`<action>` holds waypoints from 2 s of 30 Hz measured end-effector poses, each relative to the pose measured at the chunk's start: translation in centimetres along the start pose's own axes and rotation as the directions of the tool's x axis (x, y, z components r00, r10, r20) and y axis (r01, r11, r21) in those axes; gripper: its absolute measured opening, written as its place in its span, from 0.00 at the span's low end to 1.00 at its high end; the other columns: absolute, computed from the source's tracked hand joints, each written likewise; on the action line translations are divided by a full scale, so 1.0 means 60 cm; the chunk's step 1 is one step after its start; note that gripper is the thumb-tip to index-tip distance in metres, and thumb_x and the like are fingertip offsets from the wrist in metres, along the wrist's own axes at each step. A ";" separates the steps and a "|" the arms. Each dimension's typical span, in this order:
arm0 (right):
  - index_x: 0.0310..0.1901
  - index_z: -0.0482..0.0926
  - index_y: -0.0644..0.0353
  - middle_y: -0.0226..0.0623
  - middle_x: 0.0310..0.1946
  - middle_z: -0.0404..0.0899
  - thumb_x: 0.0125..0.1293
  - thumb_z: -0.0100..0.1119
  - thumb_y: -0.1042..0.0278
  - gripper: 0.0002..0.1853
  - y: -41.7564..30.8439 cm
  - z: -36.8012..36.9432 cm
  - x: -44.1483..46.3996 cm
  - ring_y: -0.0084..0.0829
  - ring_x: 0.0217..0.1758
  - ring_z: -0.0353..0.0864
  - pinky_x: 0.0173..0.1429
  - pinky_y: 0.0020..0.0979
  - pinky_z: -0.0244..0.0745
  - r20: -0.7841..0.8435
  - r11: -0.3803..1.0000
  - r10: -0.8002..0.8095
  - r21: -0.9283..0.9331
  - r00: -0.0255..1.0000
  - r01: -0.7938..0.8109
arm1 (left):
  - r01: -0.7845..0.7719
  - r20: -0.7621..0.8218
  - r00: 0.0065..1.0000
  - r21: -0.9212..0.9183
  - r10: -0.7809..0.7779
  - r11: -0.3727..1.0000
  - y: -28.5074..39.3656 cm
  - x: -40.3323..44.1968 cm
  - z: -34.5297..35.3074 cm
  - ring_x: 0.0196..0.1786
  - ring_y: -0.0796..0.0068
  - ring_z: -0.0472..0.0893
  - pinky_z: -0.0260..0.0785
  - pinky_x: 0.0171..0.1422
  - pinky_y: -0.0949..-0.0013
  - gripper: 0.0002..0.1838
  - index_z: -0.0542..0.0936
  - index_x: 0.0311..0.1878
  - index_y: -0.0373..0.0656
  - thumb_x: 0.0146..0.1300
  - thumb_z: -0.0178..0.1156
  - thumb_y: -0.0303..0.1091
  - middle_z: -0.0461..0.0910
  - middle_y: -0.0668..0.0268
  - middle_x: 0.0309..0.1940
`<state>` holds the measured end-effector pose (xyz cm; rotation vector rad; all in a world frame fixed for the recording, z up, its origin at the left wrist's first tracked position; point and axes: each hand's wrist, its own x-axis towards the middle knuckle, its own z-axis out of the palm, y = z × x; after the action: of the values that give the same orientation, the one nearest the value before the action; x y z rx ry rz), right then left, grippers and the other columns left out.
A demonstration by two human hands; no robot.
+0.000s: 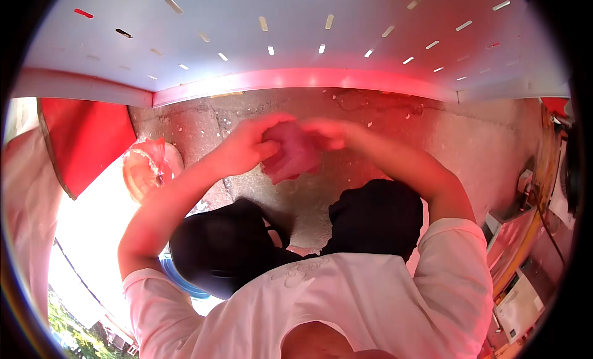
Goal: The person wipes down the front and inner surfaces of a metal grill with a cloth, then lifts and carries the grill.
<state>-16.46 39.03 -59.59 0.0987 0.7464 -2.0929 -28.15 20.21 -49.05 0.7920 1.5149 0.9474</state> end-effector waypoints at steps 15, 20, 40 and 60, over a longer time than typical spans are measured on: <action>0.59 0.65 0.57 0.40 0.51 0.73 0.60 0.56 0.55 0.28 0.259 -0.045 -0.236 0.41 0.55 0.74 0.62 0.47 0.67 -0.712 0.650 -0.553 -0.043 0.433 0.759 | 0.046 -0.110 0.976 0.947 0.188 0.318 -0.090 0.221 0.002 0.56 0.53 0.74 0.72 0.53 0.58 0.31 0.64 0.66 0.48 0.57 0.51 0.20 0.72 0.53 0.52; 0.59 0.67 0.58 0.41 0.53 0.72 0.58 0.59 0.57 0.29 0.280 -0.041 -0.251 0.43 0.62 0.69 0.67 0.48 0.61 -0.625 0.465 -0.579 0.274 0.524 0.842 | 0.031 -0.150 0.963 0.886 0.222 0.463 -0.093 0.262 0.009 0.56 0.53 0.74 0.71 0.55 0.56 0.29 0.66 0.64 0.48 0.57 0.49 0.19 0.72 0.54 0.55; 0.58 0.68 0.59 0.40 0.52 0.75 0.58 0.56 0.56 0.27 0.308 -0.057 -0.247 0.40 0.55 0.75 0.60 0.43 0.70 -0.666 0.516 -0.436 0.365 0.605 0.774 | -0.076 -0.122 0.970 0.670 0.210 0.738 -0.124 0.232 -0.065 0.53 0.60 0.76 0.67 0.57 0.65 0.20 0.73 0.58 0.41 0.63 0.45 0.18 0.75 0.57 0.51; 0.57 0.70 0.56 0.39 0.49 0.77 0.57 0.57 0.52 0.28 0.274 -0.024 -0.236 0.39 0.50 0.77 0.46 0.40 0.75 -0.743 0.625 -0.365 0.250 0.560 0.739 | -0.105 -0.098 0.966 0.697 0.239 0.709 -0.123 0.222 -0.052 0.54 0.60 0.75 0.68 0.58 0.65 0.27 0.73 0.59 0.52 0.58 0.46 0.16 0.72 0.60 0.55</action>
<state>4.50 43.05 -63.79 1.0794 0.5601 -2.9373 -33.09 28.19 -61.48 1.4359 2.0207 0.5721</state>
